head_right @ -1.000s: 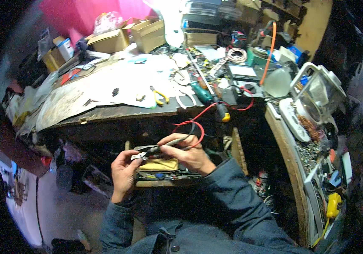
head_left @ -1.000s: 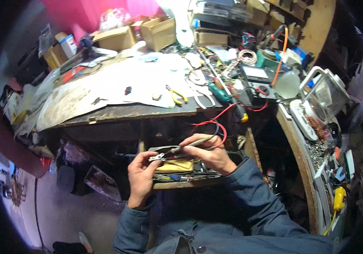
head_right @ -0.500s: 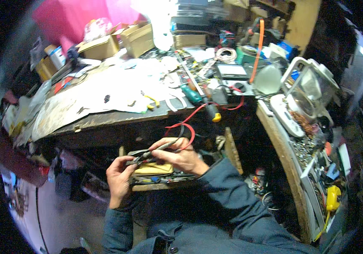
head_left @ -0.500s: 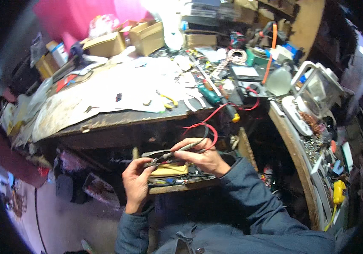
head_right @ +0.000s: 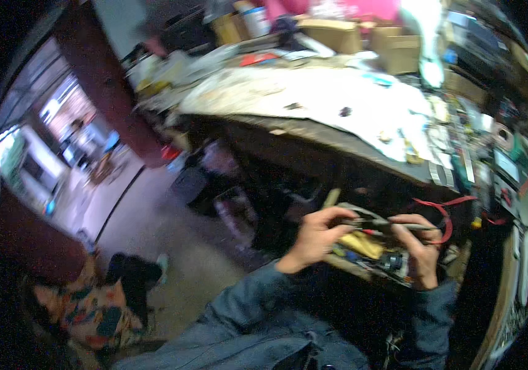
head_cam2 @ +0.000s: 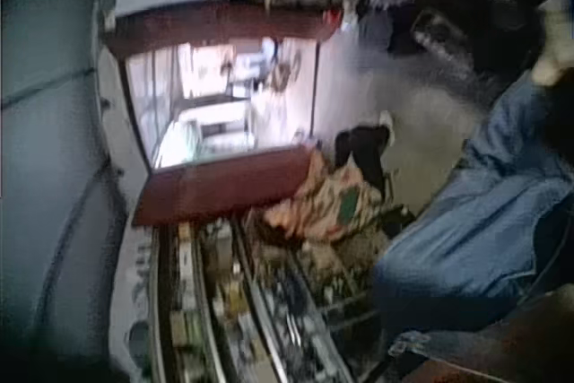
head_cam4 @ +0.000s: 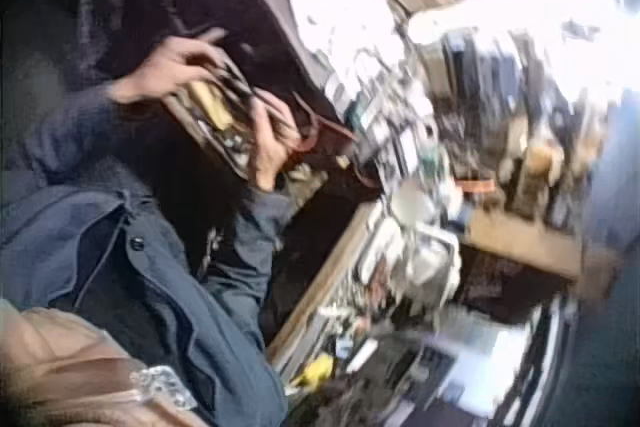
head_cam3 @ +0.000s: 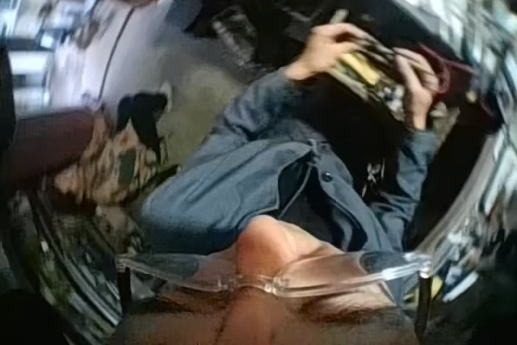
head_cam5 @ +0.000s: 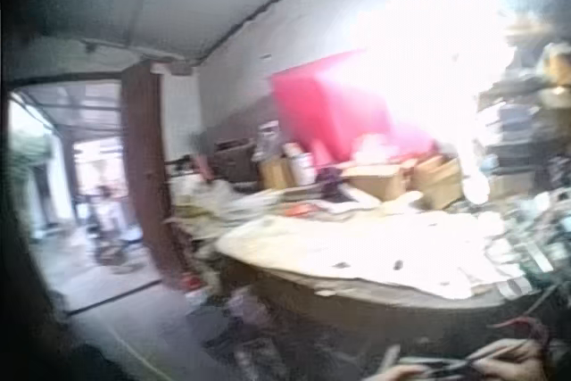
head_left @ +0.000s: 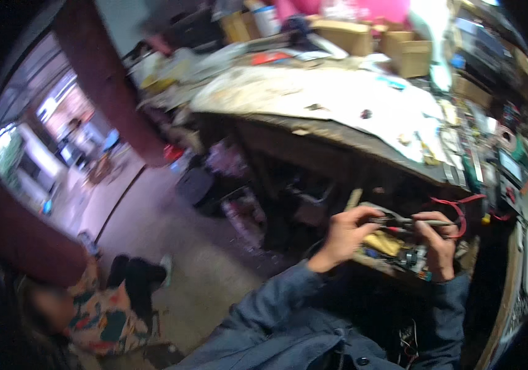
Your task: The person works at a cluttered workbench, using pliers and a multimeter to strip and test small wires. They repeatedly twist wire ends and measure continuity while handling various small electronic components.
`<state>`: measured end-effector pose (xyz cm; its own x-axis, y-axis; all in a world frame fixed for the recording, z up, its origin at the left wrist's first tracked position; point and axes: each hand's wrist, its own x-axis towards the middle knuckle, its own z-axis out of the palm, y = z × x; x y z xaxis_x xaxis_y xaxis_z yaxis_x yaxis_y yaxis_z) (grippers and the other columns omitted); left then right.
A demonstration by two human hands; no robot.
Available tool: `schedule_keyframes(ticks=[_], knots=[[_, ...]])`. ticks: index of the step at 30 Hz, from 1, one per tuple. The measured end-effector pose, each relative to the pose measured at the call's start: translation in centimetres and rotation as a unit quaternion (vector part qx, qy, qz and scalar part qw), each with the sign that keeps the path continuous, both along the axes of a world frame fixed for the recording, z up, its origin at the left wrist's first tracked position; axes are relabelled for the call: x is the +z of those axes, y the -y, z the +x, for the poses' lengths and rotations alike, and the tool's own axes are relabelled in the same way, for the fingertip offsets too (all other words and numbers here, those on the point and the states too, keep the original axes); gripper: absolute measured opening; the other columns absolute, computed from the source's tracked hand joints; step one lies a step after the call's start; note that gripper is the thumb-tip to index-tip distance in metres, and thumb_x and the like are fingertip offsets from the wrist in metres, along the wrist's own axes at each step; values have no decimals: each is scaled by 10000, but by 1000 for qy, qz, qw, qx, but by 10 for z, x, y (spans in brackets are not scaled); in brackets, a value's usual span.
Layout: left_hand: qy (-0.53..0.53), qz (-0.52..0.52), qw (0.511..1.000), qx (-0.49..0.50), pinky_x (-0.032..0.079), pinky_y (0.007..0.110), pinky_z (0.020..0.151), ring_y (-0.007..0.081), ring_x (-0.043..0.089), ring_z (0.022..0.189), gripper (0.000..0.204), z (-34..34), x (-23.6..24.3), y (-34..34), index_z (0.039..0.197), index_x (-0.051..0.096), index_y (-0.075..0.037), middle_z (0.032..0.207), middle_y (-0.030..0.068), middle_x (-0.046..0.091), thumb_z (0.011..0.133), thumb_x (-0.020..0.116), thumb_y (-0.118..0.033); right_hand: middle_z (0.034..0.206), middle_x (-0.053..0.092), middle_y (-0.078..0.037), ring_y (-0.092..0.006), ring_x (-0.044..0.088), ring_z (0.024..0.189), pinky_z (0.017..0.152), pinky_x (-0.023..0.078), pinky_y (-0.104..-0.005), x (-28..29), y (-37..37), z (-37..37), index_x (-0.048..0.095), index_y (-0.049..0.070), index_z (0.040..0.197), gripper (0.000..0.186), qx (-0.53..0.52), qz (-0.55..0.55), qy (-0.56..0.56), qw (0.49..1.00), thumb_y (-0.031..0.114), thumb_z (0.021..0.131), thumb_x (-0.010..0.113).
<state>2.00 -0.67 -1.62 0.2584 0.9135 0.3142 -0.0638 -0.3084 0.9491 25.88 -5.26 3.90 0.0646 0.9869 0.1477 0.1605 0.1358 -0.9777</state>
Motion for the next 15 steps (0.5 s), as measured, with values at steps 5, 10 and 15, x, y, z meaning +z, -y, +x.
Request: schedule_keyframes(ticks=[5, 10, 15], knots=[[25, 34, 997, 63, 559, 252, 807, 92, 667, 952, 183, 5, 1, 8, 1079, 735, -8, 1037, 49, 729, 900, 713, 22, 901, 697, -7, -70, 605, 802, 716, 461, -227, -5, -11, 2, 740, 8, 1023, 108, 34, 22, -4, 999, 40, 928, 697], [44, 4, 999, 30, 618, 308, 806, 160, 693, 956, 169, 8, 0, 3, 1045, 724, 12, 1069, 88, 686, 885, 679, 44, 924, 695, -29, -87, 616, 823, 726, 478, -231, 8, -16, -7, 716, 14, 1010, 86, 16, 27, 17, 999, 49, 940, 679], [25, 70, 994, 80, 527, 332, 748, 200, 688, 842, 135, 18, -6, 2, 978, 690, -1, 903, 108, 694, 844, 703, 0, 855, 604, 16, -69, 520, 766, 679, 434, -245, -14, -37, 17, 675, 45, 975, 79, 21, 27, 14, 999, 119, 969, 648]])
